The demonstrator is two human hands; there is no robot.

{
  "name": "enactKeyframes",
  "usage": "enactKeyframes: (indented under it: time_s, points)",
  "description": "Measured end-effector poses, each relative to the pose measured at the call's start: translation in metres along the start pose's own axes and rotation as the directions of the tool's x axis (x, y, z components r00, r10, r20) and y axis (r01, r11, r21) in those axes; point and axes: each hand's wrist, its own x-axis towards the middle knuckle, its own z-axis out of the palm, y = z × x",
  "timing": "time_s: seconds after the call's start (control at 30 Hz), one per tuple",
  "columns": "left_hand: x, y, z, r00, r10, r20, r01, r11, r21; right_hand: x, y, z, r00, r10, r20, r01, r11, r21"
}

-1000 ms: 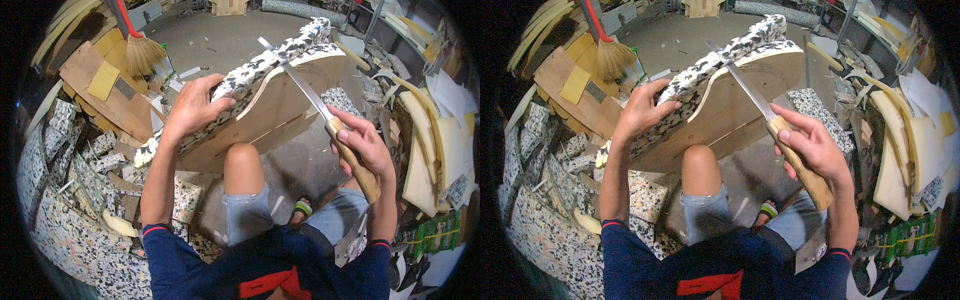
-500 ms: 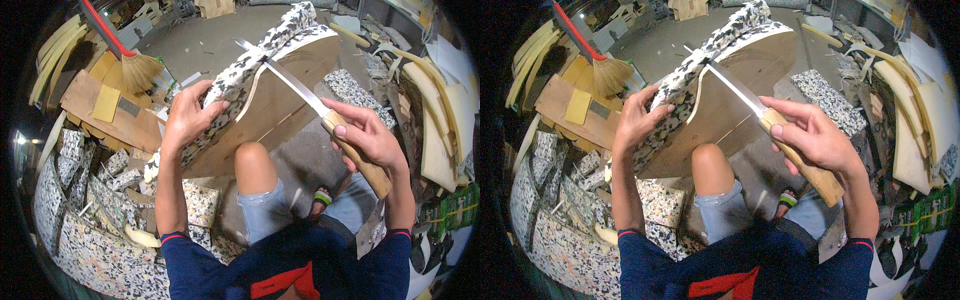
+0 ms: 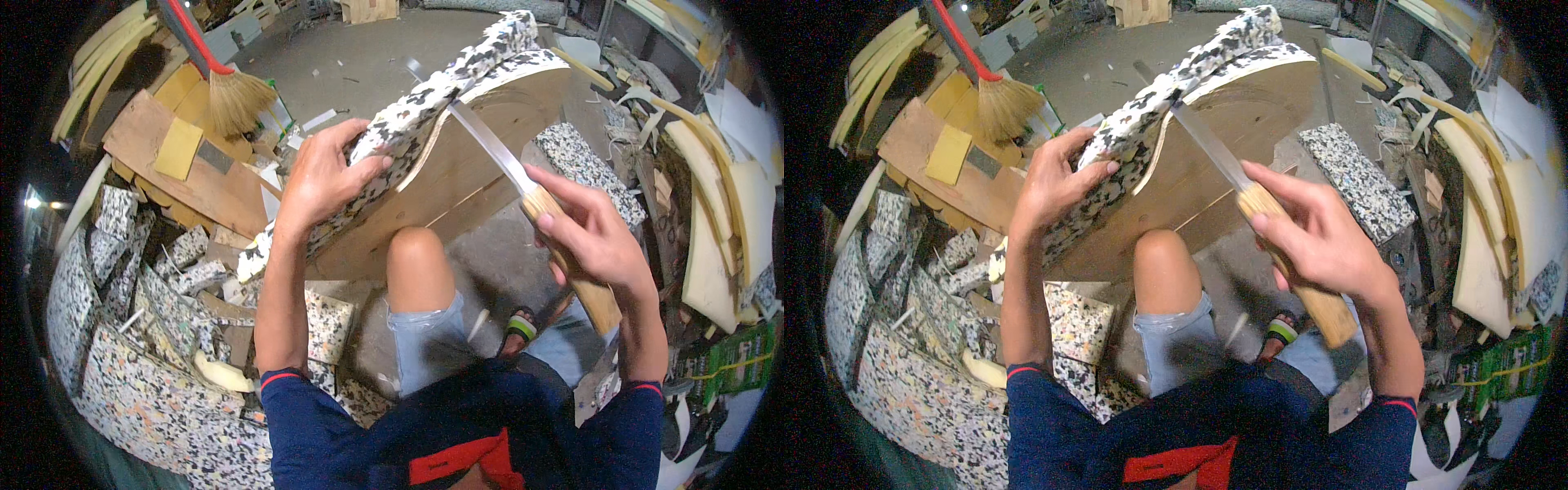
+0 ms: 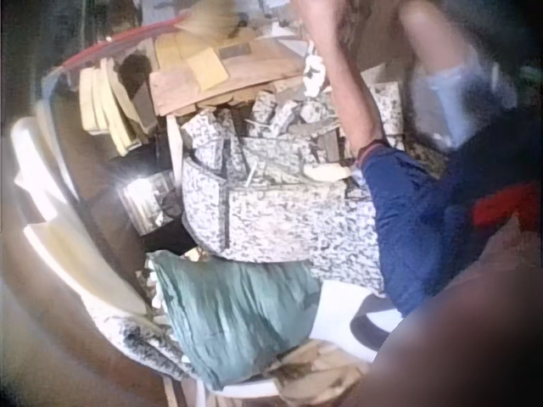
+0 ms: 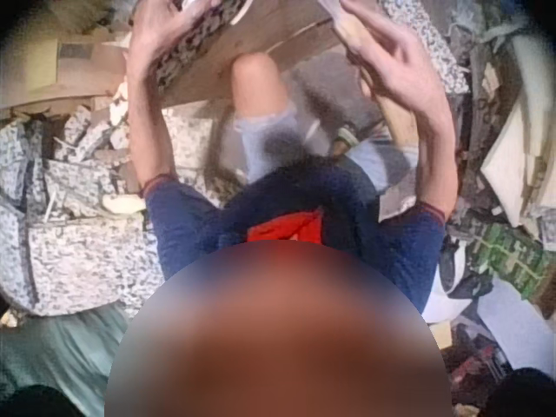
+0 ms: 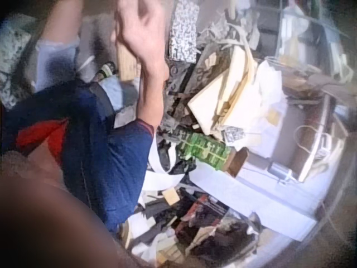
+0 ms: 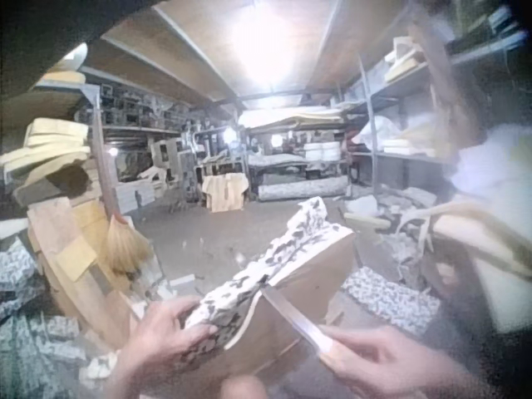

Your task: The person assembles a wooden object by attaching a speckled material, smoothing it, cutting excess with a saw, and spraying a finish. The person handles the wooden object, speckled material, saw, and spray can.

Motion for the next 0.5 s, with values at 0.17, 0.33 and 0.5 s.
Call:
enactKeyframes:
  time_s: [0.17,0.33,0.5]
  points:
    - [-0.004,0.003,0.001,0.999,0.016,-0.033,-0.016,1.0,-0.004,0.004,0.005,0.002,0.999,-0.039,-0.026,0.038,0.999,-0.019]
    - [-0.003,0.005,0.002,0.999,0.006,-0.037,-0.006,1.0,-0.004,0.045,0.014,0.004,0.974,-0.213,-0.079,0.184,0.944,-0.276]
    - [-0.002,-0.001,0.001,0.999,0.02,-0.044,-0.02,1.0,-0.002,0.02,0.023,0.018,0.854,-0.511,-0.094,0.375,0.732,-0.569]
